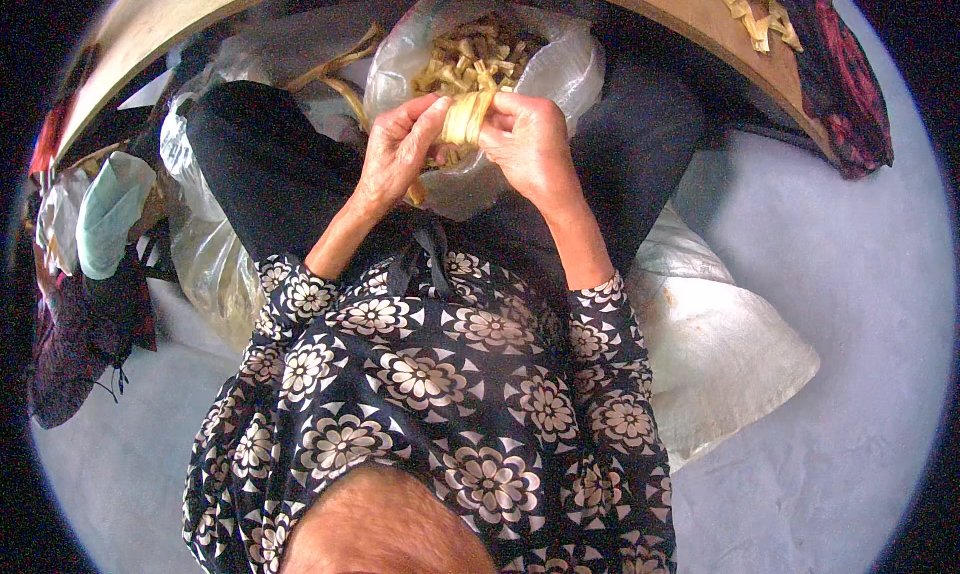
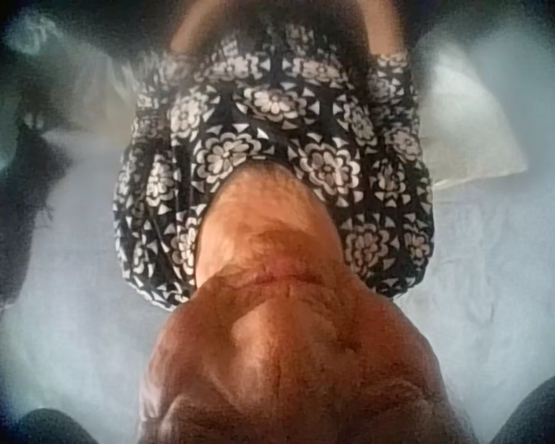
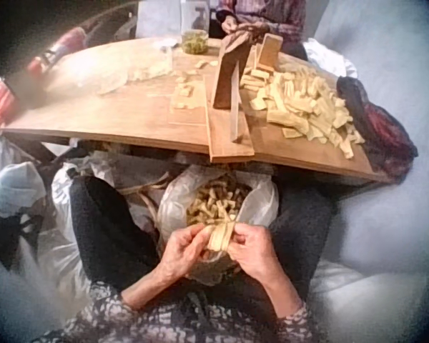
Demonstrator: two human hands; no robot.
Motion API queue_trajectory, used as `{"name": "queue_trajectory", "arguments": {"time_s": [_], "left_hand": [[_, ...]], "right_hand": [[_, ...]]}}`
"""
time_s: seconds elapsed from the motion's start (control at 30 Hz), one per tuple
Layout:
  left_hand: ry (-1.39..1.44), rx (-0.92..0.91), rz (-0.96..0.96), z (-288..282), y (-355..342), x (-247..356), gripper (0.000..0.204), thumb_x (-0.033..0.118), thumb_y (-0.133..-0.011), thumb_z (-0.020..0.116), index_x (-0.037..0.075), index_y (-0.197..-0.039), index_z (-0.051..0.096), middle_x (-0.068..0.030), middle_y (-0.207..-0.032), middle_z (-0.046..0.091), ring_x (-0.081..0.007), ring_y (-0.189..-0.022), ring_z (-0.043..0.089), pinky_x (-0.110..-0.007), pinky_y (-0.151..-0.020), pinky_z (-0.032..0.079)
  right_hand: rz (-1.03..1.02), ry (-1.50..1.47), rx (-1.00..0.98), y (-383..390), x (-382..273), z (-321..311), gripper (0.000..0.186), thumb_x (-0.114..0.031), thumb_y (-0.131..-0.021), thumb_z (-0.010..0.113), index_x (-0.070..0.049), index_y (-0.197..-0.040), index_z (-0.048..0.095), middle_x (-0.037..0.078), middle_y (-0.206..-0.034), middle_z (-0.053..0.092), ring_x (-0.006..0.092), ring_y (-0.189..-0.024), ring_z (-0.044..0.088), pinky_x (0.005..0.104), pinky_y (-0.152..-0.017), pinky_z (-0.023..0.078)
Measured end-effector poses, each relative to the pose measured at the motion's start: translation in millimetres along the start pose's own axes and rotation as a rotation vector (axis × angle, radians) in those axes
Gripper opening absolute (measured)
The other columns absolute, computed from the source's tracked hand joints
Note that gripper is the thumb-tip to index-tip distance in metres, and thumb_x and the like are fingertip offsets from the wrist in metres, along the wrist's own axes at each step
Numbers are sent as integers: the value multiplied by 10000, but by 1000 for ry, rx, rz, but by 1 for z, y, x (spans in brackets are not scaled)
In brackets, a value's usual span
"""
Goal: The person sits cross-legged on the floor and peels thin strips from a yellow vegetable using their hands. They place the peeled strips into a plastic bag and discard the outer layers onto a wooden board.
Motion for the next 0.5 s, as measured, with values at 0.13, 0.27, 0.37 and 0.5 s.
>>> {"name": "queue_trajectory", "arguments": {"time_s": [0.13, 0.27, 0.37, 0.5], "left_hand": [[-412, 21, 136, 4, 4, 10, 262, 251, -859, 503, -2, -869, 570, -9, -630, 539, -66, -548, 462, -224, -482, 379], [-584, 81, 209, 10, 5, 11, 311, 276, -834, 520, -34, -844, 549, -56, -592, 525, -94, -543, 457, -252, -491, 388], [-301, 111, 142, 2, -2, -9, 299, 275, -836, 518, -21, -834, 558, -8, -638, 541, -81, -553, 461, -243, -480, 382], [420, 83, -244, 6, 3, -25, 201, 260, -834, 544, 62, -822, 582, 55, -612, 478, -28, -490, 368, -180, -429, 295]], "right_hand": [[-184, 334, 137, 2, 18, -2, 116, -117, -745, 597, -32, -825, 605, 97, -593, 578, 169, -523, 555, 287, -487, 415], [-361, 615, 312, 13, 10, 8, 102, -120, -735, 597, -55, -813, 606, 169, -641, 562, 306, -580, 571, 360, -504, 432], [-389, 595, 332, 17, 7, 10, 107, -106, -744, 600, -39, -826, 618, 136, -631, 597, 243, -556, 598, 324, -486, 435], [-201, -58, 388, 10, -2, -4, 89, -44, -762, 601, 26, -815, 618, -10, -648, 575, 41, -568, 508, 204, -465, 388]]}}
Point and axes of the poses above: each hand's wrist, its own y-axis away from the middle knuckle, its own z-axis out of the palm, x = y × z, the point moved 3 cm from there along -y, towards the middle knuckle
